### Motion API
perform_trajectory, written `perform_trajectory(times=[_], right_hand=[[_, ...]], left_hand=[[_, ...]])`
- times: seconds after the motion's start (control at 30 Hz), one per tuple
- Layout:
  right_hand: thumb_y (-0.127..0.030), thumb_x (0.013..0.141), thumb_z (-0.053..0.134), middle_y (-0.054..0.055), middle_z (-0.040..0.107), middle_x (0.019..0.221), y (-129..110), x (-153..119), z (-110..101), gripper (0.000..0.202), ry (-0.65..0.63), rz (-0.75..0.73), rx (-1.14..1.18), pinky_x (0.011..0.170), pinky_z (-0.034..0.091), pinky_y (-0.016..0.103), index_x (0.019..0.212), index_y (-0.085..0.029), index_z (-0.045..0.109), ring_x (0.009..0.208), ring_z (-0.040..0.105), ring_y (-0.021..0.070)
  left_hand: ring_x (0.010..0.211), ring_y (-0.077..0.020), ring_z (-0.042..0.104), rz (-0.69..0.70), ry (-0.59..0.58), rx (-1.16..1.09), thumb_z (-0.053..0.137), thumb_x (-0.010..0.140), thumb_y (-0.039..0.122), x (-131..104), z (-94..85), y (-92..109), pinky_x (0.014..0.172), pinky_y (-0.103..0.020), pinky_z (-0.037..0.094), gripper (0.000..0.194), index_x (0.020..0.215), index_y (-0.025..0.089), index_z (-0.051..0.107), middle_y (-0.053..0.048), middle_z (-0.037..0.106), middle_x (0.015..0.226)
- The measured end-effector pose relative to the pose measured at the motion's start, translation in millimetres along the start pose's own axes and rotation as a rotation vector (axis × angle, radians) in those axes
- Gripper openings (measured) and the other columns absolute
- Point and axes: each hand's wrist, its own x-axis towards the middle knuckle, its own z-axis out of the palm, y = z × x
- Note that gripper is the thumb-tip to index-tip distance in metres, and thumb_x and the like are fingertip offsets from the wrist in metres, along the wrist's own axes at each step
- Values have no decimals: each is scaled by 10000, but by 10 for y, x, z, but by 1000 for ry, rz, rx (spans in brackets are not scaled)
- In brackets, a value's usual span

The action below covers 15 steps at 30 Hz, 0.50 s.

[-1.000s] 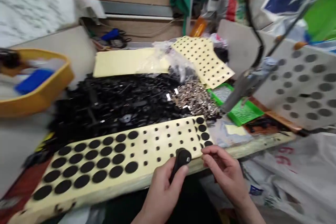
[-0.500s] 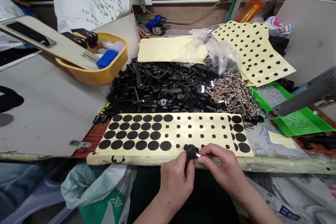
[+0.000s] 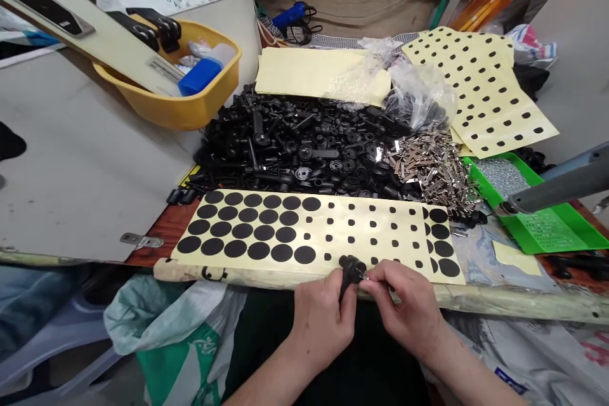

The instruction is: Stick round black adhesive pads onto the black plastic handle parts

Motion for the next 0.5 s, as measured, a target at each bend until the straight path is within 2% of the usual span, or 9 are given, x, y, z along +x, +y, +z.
perform_trajectory(times=[0.13,0.23,0.4,0.5], right_hand=[[-231,891,541,-24,558,563,7,3,-9,216,-48,44,-14,472,379,231,676,-212,520,481,501,124],[-207,909,506,-14,565,603,2,3,-19,217,-39,-18,-73,519,394,236,692,-211,504,532,524,131],[-210,908,528,-33,533,582,14,32,-62,219,-112,1,-90,495,357,225,691,-209,497,496,466,113],[-203,919,502,-21,525,605,10,33,-92,208,-124,-52,-150,515,350,236,711,-205,494,528,476,124]], left_hand=[[377,-130,532,-23,-17,1,426,868,213,9,-4,0,420,-243,275,195,680,204,477,23,553,457],[374,-130,514,-50,-50,-22,441,851,212,18,-10,6,423,-246,258,191,663,203,472,27,531,446],[377,-131,494,-84,-63,-38,440,856,222,25,1,12,435,-252,236,209,651,199,471,23,522,450],[389,-124,498,-105,-68,-61,457,850,223,23,4,22,446,-248,233,210,641,200,461,23,533,461]])
